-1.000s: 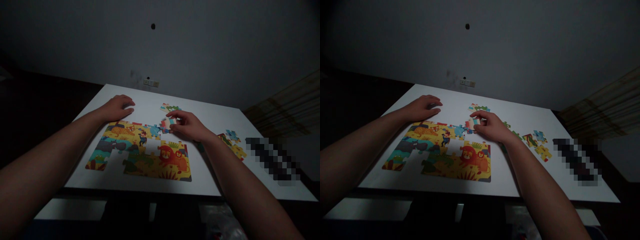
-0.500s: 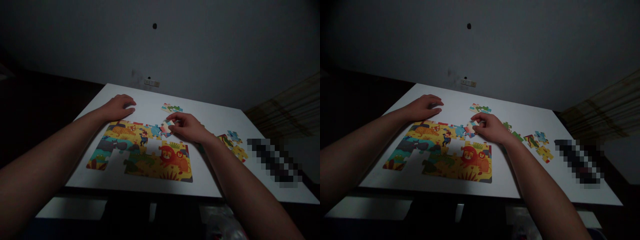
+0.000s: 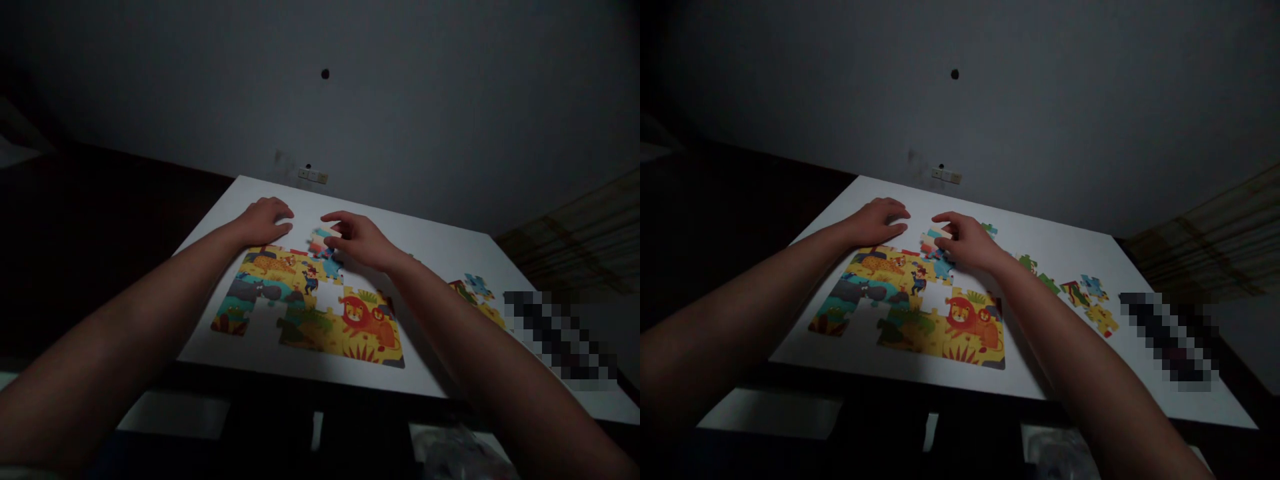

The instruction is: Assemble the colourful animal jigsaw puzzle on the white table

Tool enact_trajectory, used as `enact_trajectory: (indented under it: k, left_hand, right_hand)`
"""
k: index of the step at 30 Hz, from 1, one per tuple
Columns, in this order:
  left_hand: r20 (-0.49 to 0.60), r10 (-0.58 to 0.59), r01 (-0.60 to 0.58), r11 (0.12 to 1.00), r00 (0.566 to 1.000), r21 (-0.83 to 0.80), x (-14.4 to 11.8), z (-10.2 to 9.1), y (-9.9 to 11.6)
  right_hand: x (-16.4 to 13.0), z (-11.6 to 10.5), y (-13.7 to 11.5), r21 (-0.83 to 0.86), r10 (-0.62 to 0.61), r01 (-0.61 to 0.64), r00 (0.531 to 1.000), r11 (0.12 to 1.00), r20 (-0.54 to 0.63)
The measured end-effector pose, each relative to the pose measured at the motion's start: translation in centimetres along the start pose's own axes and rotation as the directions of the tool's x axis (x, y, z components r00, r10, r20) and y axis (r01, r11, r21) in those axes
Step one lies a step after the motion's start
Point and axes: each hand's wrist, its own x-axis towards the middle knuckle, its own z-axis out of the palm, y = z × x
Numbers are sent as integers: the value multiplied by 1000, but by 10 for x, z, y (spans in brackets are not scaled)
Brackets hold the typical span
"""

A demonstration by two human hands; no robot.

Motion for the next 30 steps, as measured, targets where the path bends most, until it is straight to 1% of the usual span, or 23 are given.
enact_trajectory:
  k: [3,6,8,13,19,23,27,29,30]
  left_hand:
    - [-1,-11,11,1000,1000,0,-1,3,2]
    - [1,-14,14,1000,1000,5,-1,5,4]
    - [3,-20,19,1000,1000,12,0,7,5]
    - [-2,-23,23,1000,1000,1,0,8,7]
    - [-20,-26,25,1000,999,-14,-1,9,9]
    - [-26,-21,21,1000,999,-9,0,9,8]
    - [-15,-18,18,1000,1000,14,0,9,7]
    - [-16,-15,16,1000,1000,15,0,8,6]
    - [-16,-14,15,1000,1000,13,0,8,6]
  right_hand:
    - [13,9,-2,-44,-8,10,999,999,32]
    - [19,13,-1,-53,-29,32,998,998,58]
    - [21,12,-2,-74,-45,50,996,996,75]
    - [22,11,-4,-195,-71,92,991,976,116]
    - [21,13,-6,-272,-116,154,982,950,151]
    - [18,15,-4,-333,-201,248,965,910,169]
    - [6,20,-2,-347,-282,332,941,877,187]
    - [-3,19,1,-324,-296,349,934,879,200]
    - [-8,16,4,-312,-295,340,938,887,184]
